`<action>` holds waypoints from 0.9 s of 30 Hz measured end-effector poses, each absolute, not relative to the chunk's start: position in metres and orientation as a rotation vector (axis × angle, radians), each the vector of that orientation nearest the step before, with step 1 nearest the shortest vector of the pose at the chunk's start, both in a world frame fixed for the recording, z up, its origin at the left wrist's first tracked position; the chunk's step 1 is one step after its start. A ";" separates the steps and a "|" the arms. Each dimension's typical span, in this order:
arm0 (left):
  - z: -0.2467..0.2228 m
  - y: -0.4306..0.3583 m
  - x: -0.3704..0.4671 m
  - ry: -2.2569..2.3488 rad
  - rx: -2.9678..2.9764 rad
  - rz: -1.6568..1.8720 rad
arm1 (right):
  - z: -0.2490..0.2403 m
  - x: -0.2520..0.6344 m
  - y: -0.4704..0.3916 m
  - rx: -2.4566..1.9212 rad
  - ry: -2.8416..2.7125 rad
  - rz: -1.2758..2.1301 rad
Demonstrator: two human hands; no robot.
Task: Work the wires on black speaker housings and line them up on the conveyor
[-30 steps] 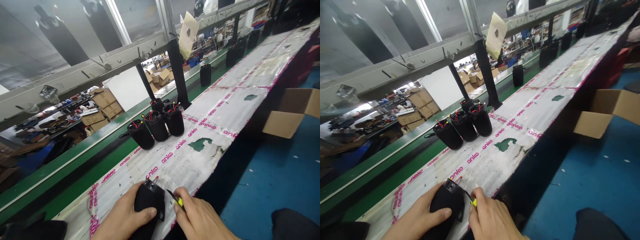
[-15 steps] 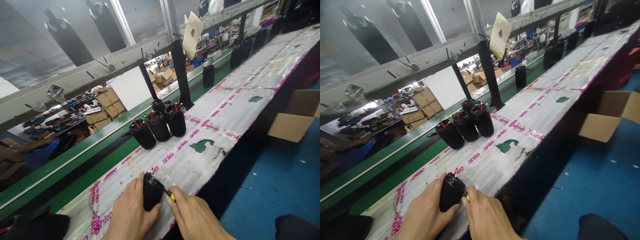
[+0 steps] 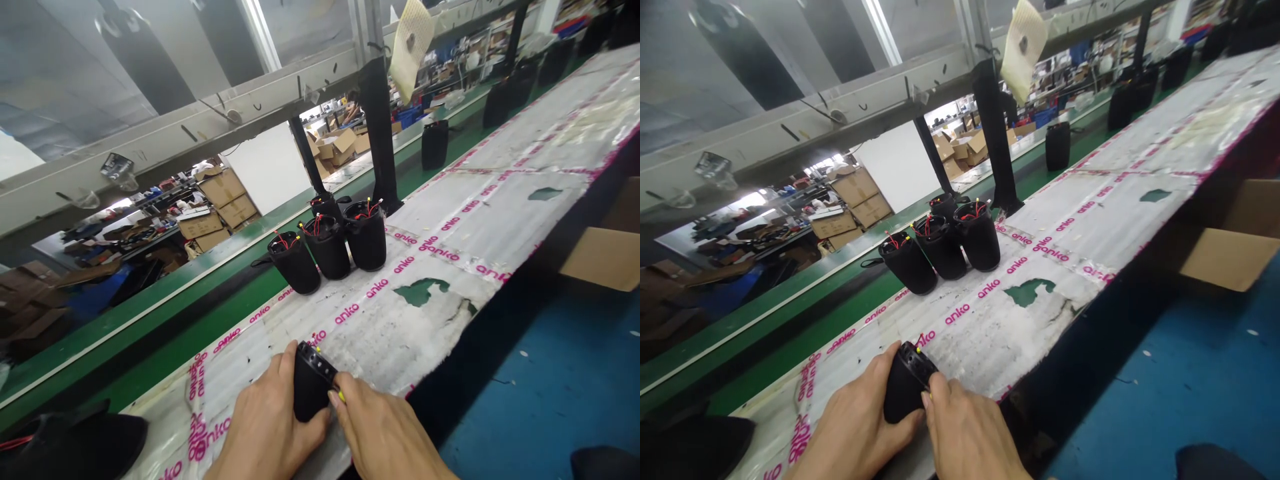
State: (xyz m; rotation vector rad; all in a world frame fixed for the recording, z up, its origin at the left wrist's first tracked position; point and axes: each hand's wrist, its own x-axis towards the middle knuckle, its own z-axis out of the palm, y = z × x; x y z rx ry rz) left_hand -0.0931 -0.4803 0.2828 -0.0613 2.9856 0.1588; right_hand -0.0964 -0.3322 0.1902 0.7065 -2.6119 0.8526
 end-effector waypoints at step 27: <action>0.300 -0.466 -0.099 2.916 -0.087 0.146 | 0.199 -0.093 -0.307 0.702 -2.509 0.889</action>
